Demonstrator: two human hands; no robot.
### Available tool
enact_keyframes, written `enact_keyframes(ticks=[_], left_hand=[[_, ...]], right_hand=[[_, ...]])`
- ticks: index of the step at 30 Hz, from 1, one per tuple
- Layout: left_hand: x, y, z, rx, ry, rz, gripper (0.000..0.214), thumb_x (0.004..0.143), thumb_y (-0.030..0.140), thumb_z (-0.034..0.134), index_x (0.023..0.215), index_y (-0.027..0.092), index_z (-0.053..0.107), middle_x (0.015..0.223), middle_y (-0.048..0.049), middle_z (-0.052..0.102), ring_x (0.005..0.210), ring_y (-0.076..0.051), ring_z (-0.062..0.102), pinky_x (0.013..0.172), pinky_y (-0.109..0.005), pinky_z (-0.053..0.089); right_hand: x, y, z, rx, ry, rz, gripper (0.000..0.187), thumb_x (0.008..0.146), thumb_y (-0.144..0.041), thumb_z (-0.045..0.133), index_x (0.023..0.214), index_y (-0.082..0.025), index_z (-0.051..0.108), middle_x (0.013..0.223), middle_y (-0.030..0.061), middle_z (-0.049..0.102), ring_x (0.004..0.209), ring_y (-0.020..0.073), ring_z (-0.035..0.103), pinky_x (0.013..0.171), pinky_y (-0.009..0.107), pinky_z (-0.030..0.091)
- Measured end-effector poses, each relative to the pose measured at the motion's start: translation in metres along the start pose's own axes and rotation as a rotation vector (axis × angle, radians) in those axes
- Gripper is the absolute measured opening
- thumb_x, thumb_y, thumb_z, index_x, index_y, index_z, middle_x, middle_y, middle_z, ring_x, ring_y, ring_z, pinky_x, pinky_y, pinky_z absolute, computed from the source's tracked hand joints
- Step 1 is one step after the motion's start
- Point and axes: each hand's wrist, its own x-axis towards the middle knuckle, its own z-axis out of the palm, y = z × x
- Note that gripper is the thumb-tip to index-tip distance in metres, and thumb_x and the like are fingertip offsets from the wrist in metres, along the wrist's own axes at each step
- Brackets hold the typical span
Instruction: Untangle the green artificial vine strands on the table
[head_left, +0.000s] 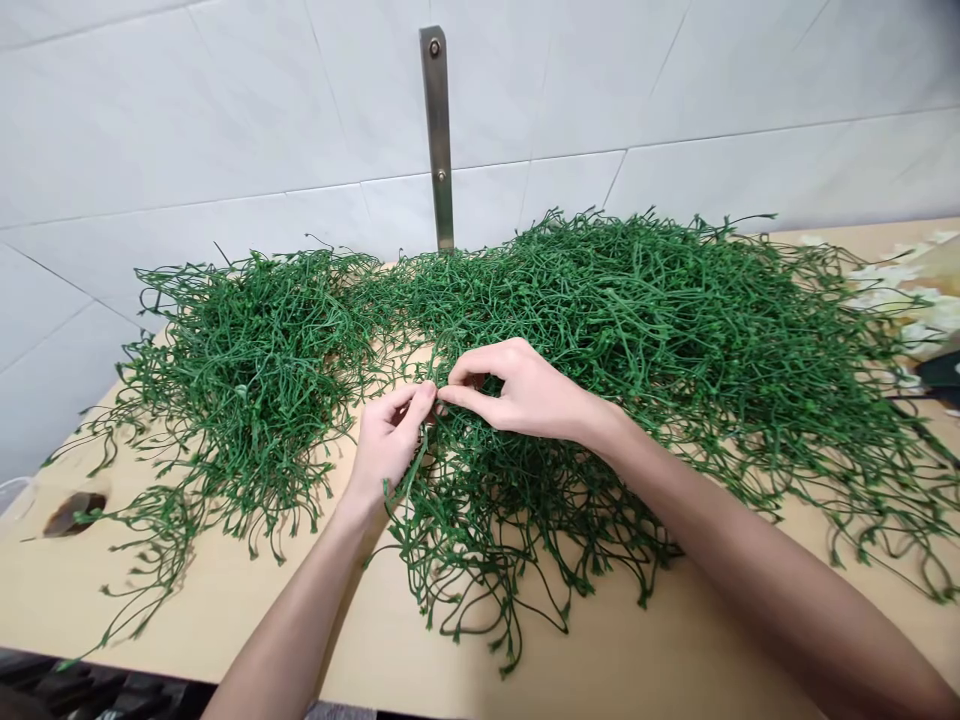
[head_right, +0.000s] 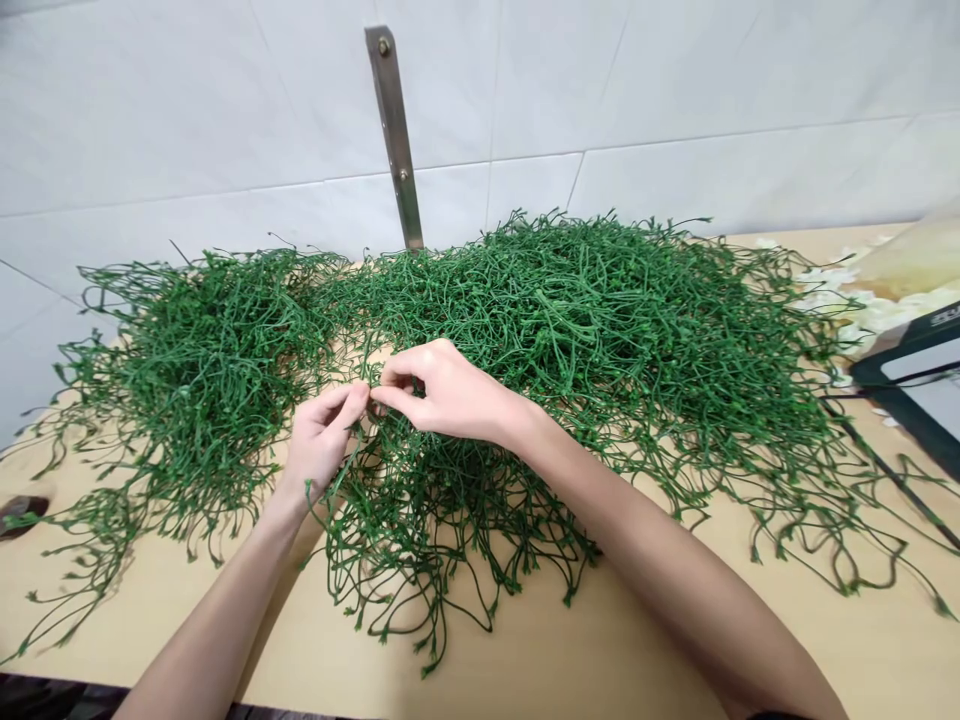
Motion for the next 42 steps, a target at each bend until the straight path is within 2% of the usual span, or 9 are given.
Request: enact_keyframes(ticks=[8,12,16,21,26,29,32,38,42], left_hand=[[0.000,0.000,-0.001,0.132,-0.038,0.112,0.034,0.089,0.043,0.052,0.066,0.017,0.052,0.060,0.0031,0.043,0.057,-0.011,0.037,0.054,-0.025,0.031],[-0.002,-0.002,0.000,0.133,-0.081,0.057,0.036,0.090,0.046,0.049,0.066,0.019,0.045,0.060,0.0041,0.037,0.056,-0.011,0.032,0.052,-0.025,0.026],[-0.004,-0.007,0.001,0.148,-0.115,0.099,0.036,0.093,0.041,0.046,0.065,0.019,0.040,0.062,0.0039,0.034,0.059,-0.011,0.031,0.056,-0.026,0.027],[-0.001,-0.011,-0.002,-0.009,-0.302,0.038,0.044,0.089,0.055,0.048,0.064,0.019,0.041,0.064,0.0031,0.035,0.062,-0.012,0.033,0.059,-0.026,0.030],[0.000,-0.010,-0.006,-0.332,-0.385,-0.057,0.042,0.085,0.055,0.056,0.068,0.018,0.051,0.066,0.0009,0.049,0.063,-0.012,0.044,0.061,-0.026,0.037],[0.001,-0.009,-0.007,-0.441,-0.293,-0.069,0.036,0.085,0.048,0.060,0.067,0.017,0.056,0.066,-0.0006,0.054,0.065,-0.013,0.050,0.065,-0.026,0.041],[0.003,-0.009,-0.008,-0.400,-0.149,-0.103,0.034,0.082,0.047,0.064,0.067,0.017,0.062,0.062,-0.0004,0.056,0.060,-0.012,0.050,0.060,-0.025,0.041],[0.006,-0.013,-0.007,-0.333,-0.003,-0.096,0.032,0.072,0.047,0.074,0.075,0.016,0.068,0.062,0.0008,0.063,0.055,-0.009,0.053,0.055,-0.021,0.042],[0.006,-0.014,-0.005,-0.414,0.028,-0.120,0.033,0.065,0.044,0.081,0.071,0.016,0.064,0.058,0.0033,0.061,0.051,-0.007,0.052,0.054,-0.019,0.043]], right_hand=[[-0.001,-0.008,0.006,-0.217,-0.012,-0.045,0.023,0.089,-0.020,0.050,0.081,-0.011,0.070,0.081,0.0084,0.069,0.075,0.0159,0.058,0.073,0.028,0.043],[-0.001,-0.010,0.009,-0.260,-0.035,-0.026,0.024,0.089,-0.018,0.047,0.082,-0.010,0.069,0.079,0.0084,0.067,0.075,0.0167,0.057,0.071,0.029,0.043],[-0.002,-0.008,0.013,-0.319,-0.014,-0.064,0.026,0.088,-0.019,0.046,0.072,-0.012,0.066,0.069,0.0068,0.063,0.068,0.0155,0.052,0.070,0.030,0.040],[-0.004,-0.005,0.022,-0.322,0.102,-0.144,0.028,0.080,-0.016,0.047,0.052,-0.016,0.051,0.051,0.0004,0.048,0.054,0.0116,0.039,0.059,0.028,0.036],[-0.004,0.003,0.020,-0.256,0.136,-0.257,0.028,0.079,-0.005,0.042,0.059,-0.016,0.058,0.056,0.0018,0.055,0.058,0.0124,0.047,0.060,0.026,0.039],[-0.003,0.007,0.010,-0.238,0.174,-0.215,0.027,0.080,-0.005,0.042,0.076,-0.015,0.067,0.074,0.0059,0.067,0.071,0.0159,0.058,0.070,0.028,0.045],[-0.002,0.001,0.000,-0.178,0.221,-0.096,0.021,0.082,-0.012,0.048,0.084,-0.014,0.069,0.084,0.0075,0.070,0.078,0.0175,0.062,0.076,0.030,0.047],[0.001,-0.019,0.001,0.104,-0.003,0.080,0.016,0.084,-0.020,0.057,0.075,-0.015,0.069,0.075,0.0009,0.071,0.067,0.0109,0.060,0.069,0.023,0.045],[0.002,-0.019,0.007,0.178,-0.051,0.164,0.016,0.083,-0.022,0.058,0.075,-0.014,0.068,0.071,0.0006,0.067,0.065,0.0100,0.056,0.066,0.023,0.043]])
